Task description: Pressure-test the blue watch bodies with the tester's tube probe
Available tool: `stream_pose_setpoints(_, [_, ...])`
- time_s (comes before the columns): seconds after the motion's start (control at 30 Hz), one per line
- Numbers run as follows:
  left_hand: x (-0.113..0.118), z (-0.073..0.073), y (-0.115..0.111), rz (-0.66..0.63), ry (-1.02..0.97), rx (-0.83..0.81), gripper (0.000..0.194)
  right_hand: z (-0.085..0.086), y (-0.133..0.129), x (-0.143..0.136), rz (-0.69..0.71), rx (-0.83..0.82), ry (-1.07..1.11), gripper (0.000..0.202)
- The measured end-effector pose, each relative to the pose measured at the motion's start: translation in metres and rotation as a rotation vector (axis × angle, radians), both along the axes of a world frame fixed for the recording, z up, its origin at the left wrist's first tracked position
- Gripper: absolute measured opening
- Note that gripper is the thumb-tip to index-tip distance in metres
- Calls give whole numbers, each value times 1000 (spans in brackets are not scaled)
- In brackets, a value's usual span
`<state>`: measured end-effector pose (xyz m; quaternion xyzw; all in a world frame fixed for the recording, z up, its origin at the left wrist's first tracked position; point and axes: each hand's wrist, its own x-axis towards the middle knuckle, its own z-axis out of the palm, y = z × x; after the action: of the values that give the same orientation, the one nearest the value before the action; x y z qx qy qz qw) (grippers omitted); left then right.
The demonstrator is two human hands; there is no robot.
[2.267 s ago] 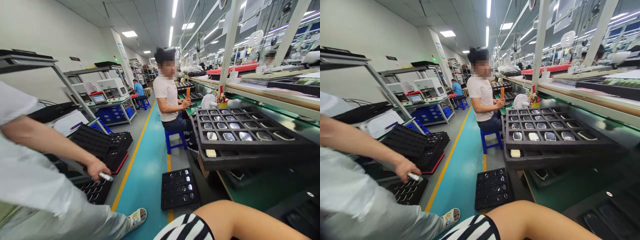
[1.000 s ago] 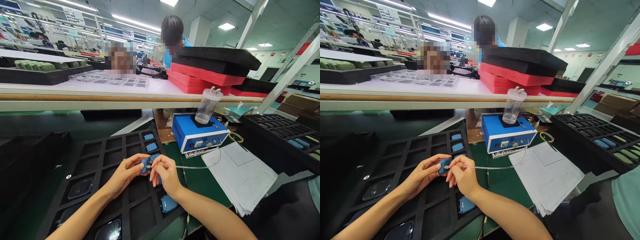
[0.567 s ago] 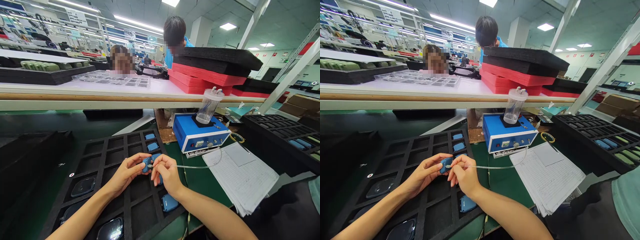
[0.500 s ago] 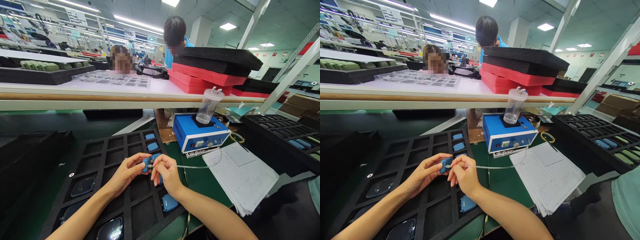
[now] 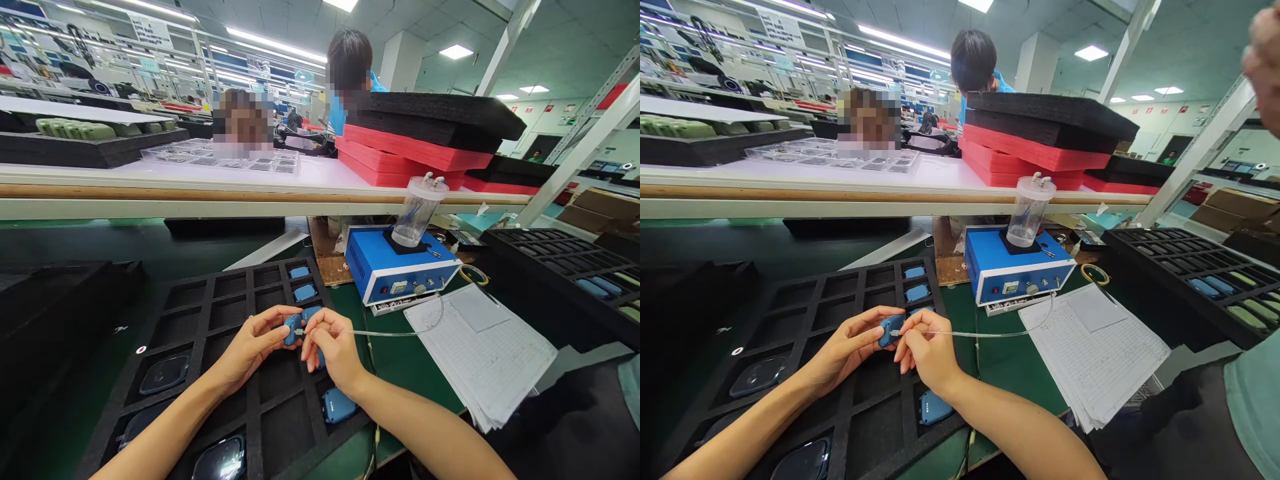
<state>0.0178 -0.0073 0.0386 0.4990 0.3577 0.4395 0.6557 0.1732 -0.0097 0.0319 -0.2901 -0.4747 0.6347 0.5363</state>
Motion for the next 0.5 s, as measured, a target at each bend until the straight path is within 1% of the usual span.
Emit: stream_pose_setpoints(0.5, [0, -3, 1, 8, -2, -1, 35, 1, -1, 0, 0, -10, -9, 5])
